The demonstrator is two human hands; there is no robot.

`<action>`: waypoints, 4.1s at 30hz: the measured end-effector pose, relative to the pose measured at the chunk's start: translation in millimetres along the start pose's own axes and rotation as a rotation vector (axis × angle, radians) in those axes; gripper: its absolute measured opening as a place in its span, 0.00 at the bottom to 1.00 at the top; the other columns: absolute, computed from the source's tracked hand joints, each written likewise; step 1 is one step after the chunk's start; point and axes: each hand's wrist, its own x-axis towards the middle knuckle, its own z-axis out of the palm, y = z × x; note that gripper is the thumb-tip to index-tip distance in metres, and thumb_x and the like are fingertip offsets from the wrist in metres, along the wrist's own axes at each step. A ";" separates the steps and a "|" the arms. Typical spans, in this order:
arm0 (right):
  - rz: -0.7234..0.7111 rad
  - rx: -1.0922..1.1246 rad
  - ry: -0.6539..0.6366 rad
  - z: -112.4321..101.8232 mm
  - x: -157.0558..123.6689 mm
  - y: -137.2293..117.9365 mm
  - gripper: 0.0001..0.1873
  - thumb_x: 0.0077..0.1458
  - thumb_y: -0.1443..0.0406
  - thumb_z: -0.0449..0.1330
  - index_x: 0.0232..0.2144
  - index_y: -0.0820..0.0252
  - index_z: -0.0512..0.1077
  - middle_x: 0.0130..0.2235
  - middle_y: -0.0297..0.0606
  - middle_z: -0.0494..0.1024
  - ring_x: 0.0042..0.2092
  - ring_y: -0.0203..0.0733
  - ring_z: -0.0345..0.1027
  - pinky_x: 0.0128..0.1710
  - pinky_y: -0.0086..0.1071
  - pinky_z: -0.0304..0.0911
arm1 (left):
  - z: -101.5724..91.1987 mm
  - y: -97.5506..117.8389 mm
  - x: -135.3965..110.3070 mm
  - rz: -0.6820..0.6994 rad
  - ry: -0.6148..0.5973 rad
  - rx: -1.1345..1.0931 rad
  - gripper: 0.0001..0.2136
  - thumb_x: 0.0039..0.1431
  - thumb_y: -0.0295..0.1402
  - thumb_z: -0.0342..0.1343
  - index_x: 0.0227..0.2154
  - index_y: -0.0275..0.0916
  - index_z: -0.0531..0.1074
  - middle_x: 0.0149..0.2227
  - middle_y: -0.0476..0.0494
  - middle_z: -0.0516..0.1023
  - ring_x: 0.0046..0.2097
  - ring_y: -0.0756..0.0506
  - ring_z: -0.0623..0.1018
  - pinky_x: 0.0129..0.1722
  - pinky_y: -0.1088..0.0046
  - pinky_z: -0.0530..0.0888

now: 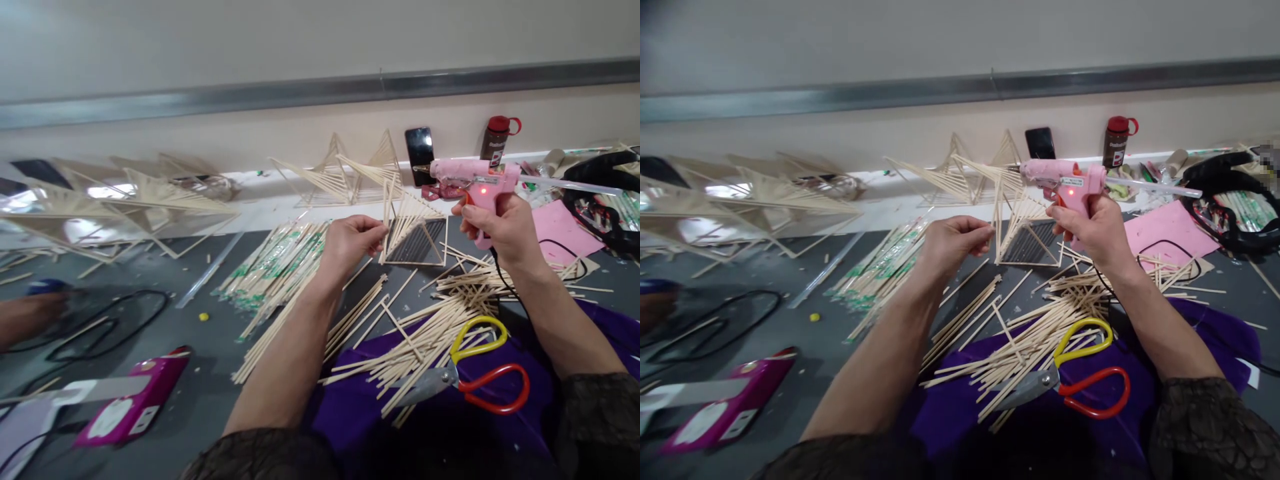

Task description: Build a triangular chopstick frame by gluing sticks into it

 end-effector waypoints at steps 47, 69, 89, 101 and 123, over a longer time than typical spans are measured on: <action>-0.060 -0.078 0.000 -2.6 -0.1 5.7 0.08 0.48 0.60 0.67 0.27 0.59 0.76 0.25 0.36 0.76 0.21 0.34 0.64 0.19 0.31 0.57 | 18.9 -13.0 21.6 0.011 0.053 0.609 0.07 0.48 0.32 0.55 0.23 0.39 0.78 0.14 0.51 0.71 0.26 0.46 0.78 0.35 0.74 0.72; -0.003 -0.056 -0.017 2.7 -4.3 4.4 0.07 0.46 0.62 0.68 0.27 0.60 0.78 0.21 0.33 0.74 0.21 0.33 0.63 0.20 0.29 0.55 | 16.3 -18.0 25.1 0.088 0.027 0.624 0.10 0.50 0.32 0.52 0.25 0.36 0.79 0.16 0.47 0.74 0.29 0.45 0.78 0.38 0.72 0.71; 0.034 0.132 0.155 4.6 1.7 15.2 0.13 0.43 0.60 0.69 0.30 0.63 0.76 0.25 0.33 0.76 0.22 0.30 0.65 0.20 0.25 0.59 | 37.1 31.5 -58.1 -0.105 -0.612 -0.484 0.09 0.47 0.34 0.63 0.28 0.37 0.69 0.23 0.47 0.77 0.18 0.51 0.75 0.14 0.81 0.65; -0.021 0.053 0.136 -5.5 4.5 12.9 0.11 0.45 0.60 0.68 0.30 0.61 0.77 0.26 0.34 0.77 0.23 0.31 0.64 0.21 0.27 0.61 | 53.2 28.0 -69.0 -0.190 -0.744 -0.391 0.08 0.46 0.33 0.63 0.26 0.38 0.69 0.18 0.55 0.70 0.16 0.55 0.68 0.16 0.80 0.63; 0.088 0.070 0.058 7.1 -8.6 17.4 0.14 0.47 0.54 0.68 0.30 0.59 0.77 0.30 0.36 0.80 0.24 0.33 0.70 0.24 0.28 0.66 | 34.5 39.9 -55.4 -0.208 -0.252 -0.956 0.14 0.46 0.39 0.68 0.31 0.35 0.73 0.22 0.54 0.70 0.20 0.57 0.66 0.16 0.84 0.64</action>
